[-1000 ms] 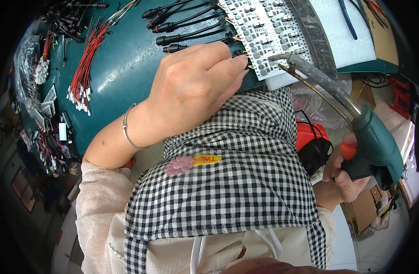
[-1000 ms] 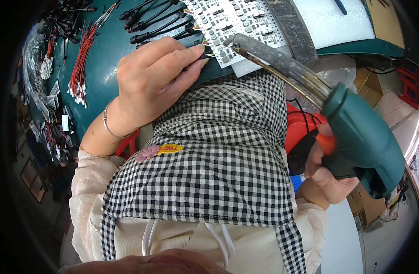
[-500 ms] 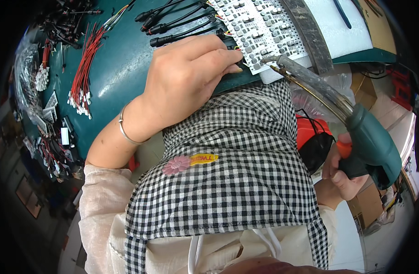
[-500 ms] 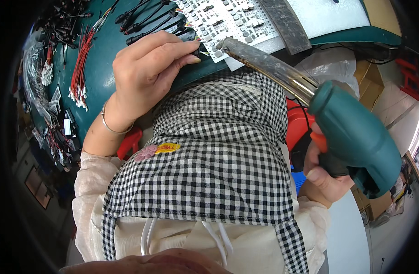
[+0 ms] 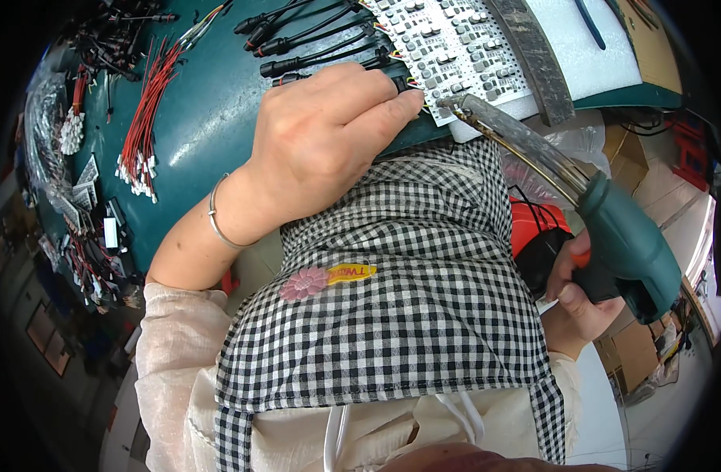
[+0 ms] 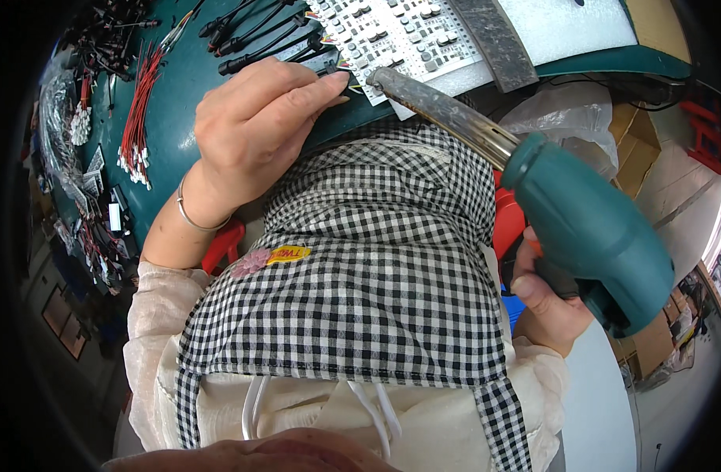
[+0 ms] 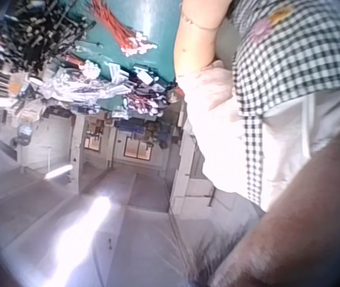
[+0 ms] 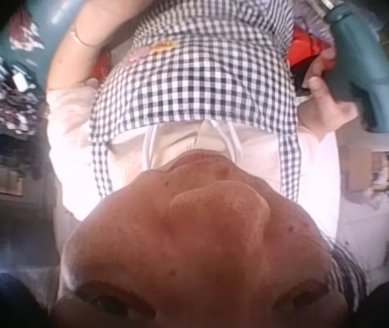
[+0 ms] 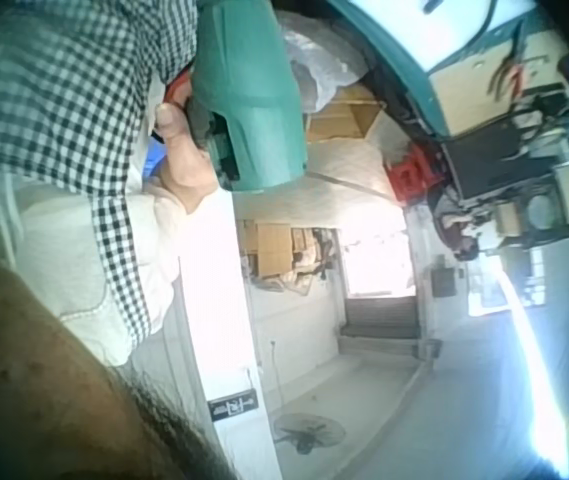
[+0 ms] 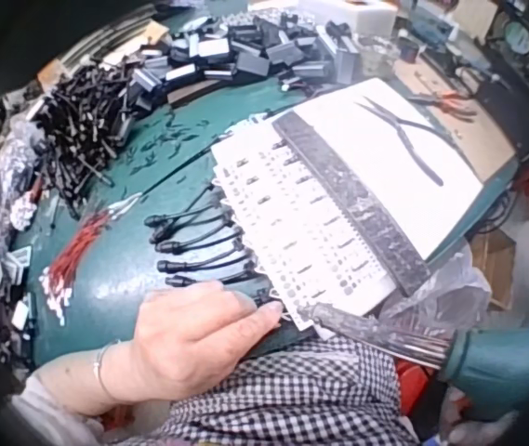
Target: The person uses a soldering iron to attach small wires to a white circuit board. They repeatedly pick up wires, position them on the board, and apply heat to secure the connections. The person works methodically, handling each wire individually and placing the finished items on the table.
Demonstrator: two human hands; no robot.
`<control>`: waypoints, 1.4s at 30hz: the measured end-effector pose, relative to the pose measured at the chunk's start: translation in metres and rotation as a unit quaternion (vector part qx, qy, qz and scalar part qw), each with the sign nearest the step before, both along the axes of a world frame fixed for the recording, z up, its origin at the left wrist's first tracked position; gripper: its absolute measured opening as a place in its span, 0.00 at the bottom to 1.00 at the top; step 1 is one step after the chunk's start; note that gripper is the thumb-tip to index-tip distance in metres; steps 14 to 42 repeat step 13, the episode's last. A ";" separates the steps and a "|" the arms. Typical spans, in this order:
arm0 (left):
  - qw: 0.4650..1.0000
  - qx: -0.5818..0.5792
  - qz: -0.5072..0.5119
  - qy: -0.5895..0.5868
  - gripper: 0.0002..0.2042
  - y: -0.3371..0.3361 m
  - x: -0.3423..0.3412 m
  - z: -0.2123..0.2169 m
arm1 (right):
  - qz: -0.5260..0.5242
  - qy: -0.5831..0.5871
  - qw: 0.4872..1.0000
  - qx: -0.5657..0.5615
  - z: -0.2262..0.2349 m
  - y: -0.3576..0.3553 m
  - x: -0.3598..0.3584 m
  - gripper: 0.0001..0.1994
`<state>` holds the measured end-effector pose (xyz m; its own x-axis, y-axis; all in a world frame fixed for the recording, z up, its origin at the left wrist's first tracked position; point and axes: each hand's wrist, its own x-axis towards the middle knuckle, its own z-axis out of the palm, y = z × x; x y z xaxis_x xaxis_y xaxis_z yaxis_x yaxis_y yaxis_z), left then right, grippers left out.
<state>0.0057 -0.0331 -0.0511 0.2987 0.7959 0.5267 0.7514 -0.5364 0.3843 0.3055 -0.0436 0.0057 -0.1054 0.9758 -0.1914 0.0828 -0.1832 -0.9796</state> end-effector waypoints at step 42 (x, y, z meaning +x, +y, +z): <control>1.000 -0.003 0.004 0.024 0.14 -0.002 0.001 0.002 | -0.027 -0.071 0.997 0.002 0.005 -0.007 -0.006 0.35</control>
